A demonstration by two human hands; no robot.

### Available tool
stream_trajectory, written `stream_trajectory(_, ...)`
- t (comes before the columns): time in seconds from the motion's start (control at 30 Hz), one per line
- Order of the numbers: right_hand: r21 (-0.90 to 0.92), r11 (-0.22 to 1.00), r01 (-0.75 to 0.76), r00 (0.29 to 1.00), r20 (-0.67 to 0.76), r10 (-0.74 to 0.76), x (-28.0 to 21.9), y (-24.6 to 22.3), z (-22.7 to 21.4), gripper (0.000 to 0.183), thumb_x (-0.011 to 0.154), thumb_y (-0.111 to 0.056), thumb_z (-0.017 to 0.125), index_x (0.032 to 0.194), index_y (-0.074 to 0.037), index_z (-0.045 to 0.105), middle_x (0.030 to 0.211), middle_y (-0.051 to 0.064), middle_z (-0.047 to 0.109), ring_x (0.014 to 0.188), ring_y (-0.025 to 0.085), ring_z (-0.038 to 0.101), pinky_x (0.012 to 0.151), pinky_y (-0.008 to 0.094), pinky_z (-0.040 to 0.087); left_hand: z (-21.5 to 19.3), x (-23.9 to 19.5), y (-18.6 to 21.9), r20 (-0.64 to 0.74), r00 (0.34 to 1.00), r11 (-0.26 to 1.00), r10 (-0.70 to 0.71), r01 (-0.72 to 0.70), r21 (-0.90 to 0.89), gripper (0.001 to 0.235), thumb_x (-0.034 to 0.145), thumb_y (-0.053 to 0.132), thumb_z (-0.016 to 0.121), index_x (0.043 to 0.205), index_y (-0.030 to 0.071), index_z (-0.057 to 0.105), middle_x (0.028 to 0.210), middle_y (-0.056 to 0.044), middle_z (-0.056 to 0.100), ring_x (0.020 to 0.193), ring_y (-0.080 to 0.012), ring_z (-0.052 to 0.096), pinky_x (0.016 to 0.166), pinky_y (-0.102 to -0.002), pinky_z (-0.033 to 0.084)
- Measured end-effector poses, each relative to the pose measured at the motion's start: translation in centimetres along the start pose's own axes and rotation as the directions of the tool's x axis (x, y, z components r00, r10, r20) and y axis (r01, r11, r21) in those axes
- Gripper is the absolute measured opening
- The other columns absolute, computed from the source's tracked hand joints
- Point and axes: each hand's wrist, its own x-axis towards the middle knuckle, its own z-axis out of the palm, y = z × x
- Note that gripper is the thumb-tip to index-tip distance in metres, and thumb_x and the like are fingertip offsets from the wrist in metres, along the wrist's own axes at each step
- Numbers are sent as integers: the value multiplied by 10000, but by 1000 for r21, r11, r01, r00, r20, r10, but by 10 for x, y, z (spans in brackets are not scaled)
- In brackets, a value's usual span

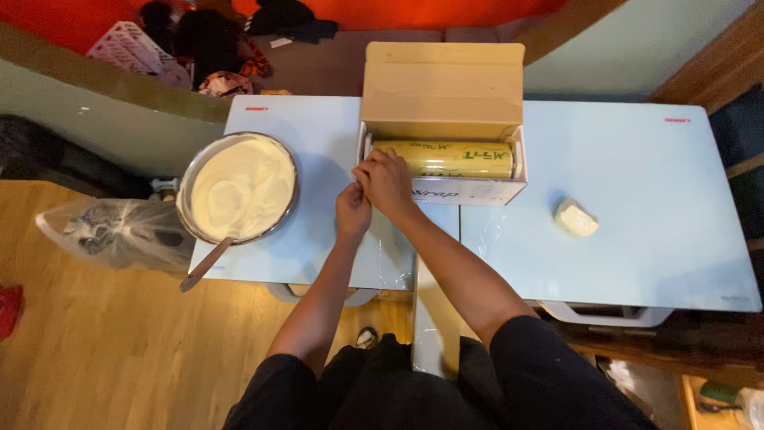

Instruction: The person unwraps a block of butter, cuts a portion with a knife, and places it into a metal mixing bowl. They then wrap the remaining butter in plastic film and place it on a freezer surface.

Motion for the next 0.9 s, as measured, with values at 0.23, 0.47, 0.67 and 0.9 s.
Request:
stream_trajectory(0.23, -147, 989, 28, 985, -165, -53, -75, 97, -106, 108, 789, -6, 690, 859, -88, 703, 946, 103, 698, 989, 305, 652, 881, 428, 523, 5, -9, 14, 29, 998, 997, -54, 56, -51, 208, 1037, 233, 631, 1035, 26, 649, 869, -50, 723, 796, -103, 664, 754, -246, 545)
stream_trajectory(0.47, -312, 760, -570, 814, -343, 470, -112, 160, -174, 376, 954, -347, 797, 1078, -60, 588, 1139, 115, 560, 1062, 354, 520, 900, 544, 370, 16, -13, 47, 126, 983, 976, -137, 155, -150, 249, 1025, 260, 675, 996, 14, 665, 771, -33, 653, 711, -91, 611, 666, -250, 517)
stream_trajectory(0.67, 307, 279, -910, 244, -148, 958, -121, 169, -120, 689, 963, -602, 727, 871, 61, 562, 878, 127, 587, 843, 225, 518, 829, 445, 425, 16, -11, 60, 104, 987, 988, -121, 130, -89, 222, 1008, 233, 668, 970, 16, 695, 766, -26, 668, 690, -84, 618, 651, -243, 520)
stream_trajectory(0.9, 782, 330, -529, 561, 31, 827, -136, 171, -136, 305, 947, -323, 813, 797, -96, 676, 846, 5, 692, 807, 87, 565, 872, 312, 449, 12, -24, 84, 153, 987, 997, -42, 52, -60, 170, 1028, 173, 653, 1017, 9, 695, 851, -30, 691, 753, -93, 619, 707, -252, 525)
